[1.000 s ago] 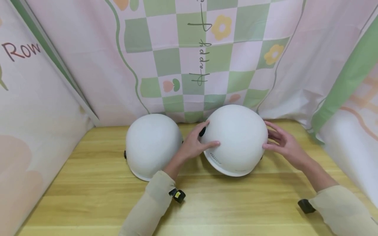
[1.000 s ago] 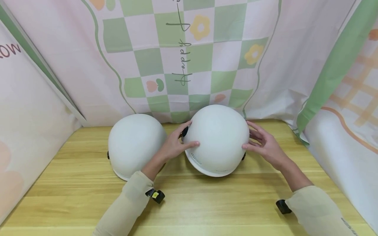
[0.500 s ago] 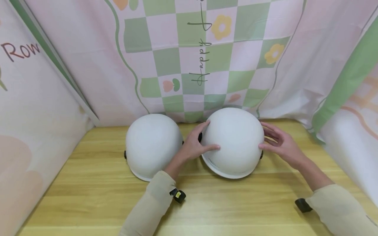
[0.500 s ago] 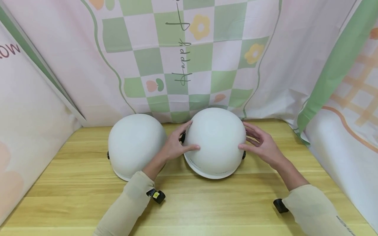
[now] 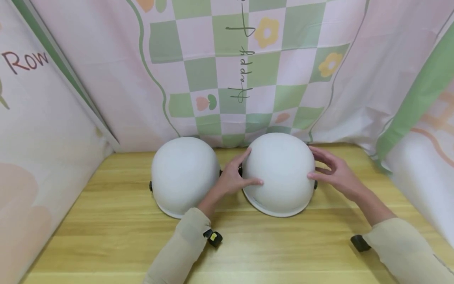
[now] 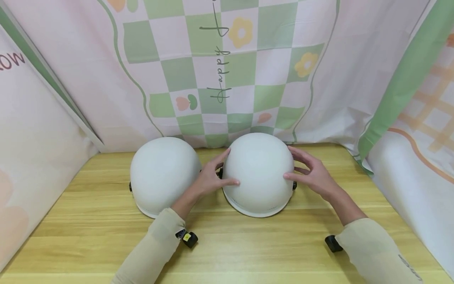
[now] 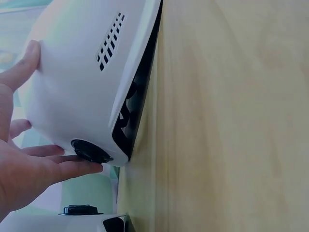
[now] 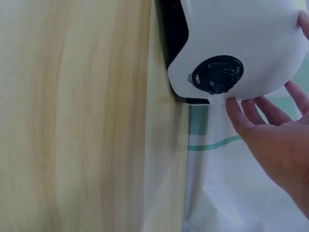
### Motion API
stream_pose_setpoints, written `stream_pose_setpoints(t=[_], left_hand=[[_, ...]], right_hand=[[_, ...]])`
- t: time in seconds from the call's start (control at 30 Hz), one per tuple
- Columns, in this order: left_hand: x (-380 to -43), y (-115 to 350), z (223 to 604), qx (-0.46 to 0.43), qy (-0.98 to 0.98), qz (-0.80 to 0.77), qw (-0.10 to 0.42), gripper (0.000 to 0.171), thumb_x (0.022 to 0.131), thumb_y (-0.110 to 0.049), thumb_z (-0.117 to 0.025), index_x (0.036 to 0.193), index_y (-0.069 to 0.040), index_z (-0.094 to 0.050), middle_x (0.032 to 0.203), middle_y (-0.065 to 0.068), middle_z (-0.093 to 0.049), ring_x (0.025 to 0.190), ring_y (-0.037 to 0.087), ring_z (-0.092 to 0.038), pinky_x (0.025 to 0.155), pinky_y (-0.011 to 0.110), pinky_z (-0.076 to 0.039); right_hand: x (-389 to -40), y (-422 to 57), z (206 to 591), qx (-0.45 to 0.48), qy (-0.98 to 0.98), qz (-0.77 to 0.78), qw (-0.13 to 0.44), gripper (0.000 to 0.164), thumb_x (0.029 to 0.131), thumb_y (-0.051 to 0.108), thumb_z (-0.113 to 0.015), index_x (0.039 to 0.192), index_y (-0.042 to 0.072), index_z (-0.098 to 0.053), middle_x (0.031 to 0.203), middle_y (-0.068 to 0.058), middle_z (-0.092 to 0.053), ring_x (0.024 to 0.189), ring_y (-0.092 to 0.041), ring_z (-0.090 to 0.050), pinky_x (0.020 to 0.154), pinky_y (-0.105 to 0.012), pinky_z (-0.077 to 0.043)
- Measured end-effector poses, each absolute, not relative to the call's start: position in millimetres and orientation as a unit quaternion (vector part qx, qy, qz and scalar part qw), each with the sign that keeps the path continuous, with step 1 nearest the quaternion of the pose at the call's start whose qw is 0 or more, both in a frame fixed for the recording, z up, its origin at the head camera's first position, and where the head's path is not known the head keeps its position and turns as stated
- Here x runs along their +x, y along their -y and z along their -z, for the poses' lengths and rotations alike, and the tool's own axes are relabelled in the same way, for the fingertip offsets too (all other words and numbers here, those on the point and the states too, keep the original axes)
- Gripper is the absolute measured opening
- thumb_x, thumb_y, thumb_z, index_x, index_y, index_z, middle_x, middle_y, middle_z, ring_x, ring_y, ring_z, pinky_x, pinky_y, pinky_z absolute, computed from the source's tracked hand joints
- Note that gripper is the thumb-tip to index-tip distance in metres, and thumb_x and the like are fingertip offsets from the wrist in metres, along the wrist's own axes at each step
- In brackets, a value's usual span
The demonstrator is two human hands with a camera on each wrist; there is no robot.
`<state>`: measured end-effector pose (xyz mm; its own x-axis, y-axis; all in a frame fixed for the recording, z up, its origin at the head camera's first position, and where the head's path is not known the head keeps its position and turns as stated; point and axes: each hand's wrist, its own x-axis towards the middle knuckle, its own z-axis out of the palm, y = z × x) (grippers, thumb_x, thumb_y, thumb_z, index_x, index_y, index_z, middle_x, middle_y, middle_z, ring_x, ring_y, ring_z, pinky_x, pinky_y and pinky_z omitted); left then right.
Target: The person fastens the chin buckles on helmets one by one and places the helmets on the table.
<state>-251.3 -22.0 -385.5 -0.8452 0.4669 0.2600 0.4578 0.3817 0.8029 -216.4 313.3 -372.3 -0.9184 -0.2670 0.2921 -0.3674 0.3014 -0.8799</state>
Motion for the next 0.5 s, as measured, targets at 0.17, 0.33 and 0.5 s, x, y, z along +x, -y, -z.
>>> stream_pose_setpoints(t=[0.17,0.33,0.5], left_hand=[[-252.7,21.2,387.1,0.282,-0.828,-0.485,-0.003,0.105,0.077,-0.027,-0.090,0.160,-0.015,-0.026,0.160,0.009,-0.031,0.146,0.024,-0.031,0.113,0.042,-0.034],[-253.3,23.1,387.8,0.280,-0.828,-0.486,0.000,0.105,0.078,-0.029,-0.089,0.160,-0.017,-0.025,0.161,0.009,-0.031,0.146,0.024,-0.030,0.113,0.044,-0.035],[-253.3,27.8,387.9,0.273,-0.835,-0.477,0.025,0.104,0.081,-0.036,-0.085,0.161,-0.023,-0.021,0.163,0.004,-0.026,0.147,0.022,-0.026,0.115,0.045,-0.030]], right_hand=[[-219.1,-314.3,373.0,0.207,0.802,-0.559,0.040,0.076,0.088,-0.010,-0.069,0.155,0.005,-0.036,0.143,0.005,-0.046,0.127,-0.004,-0.044,0.093,-0.017,-0.048],[-222.7,-313.8,374.4,0.210,0.798,-0.564,0.036,0.076,0.088,-0.012,-0.069,0.154,0.005,-0.036,0.142,0.005,-0.047,0.127,-0.006,-0.044,0.094,-0.018,-0.048],[-224.6,-314.6,372.4,0.203,0.817,-0.539,0.025,0.077,0.089,-0.007,-0.071,0.155,0.006,-0.035,0.147,-0.003,-0.044,0.125,-0.005,-0.045,0.094,-0.017,-0.047]])
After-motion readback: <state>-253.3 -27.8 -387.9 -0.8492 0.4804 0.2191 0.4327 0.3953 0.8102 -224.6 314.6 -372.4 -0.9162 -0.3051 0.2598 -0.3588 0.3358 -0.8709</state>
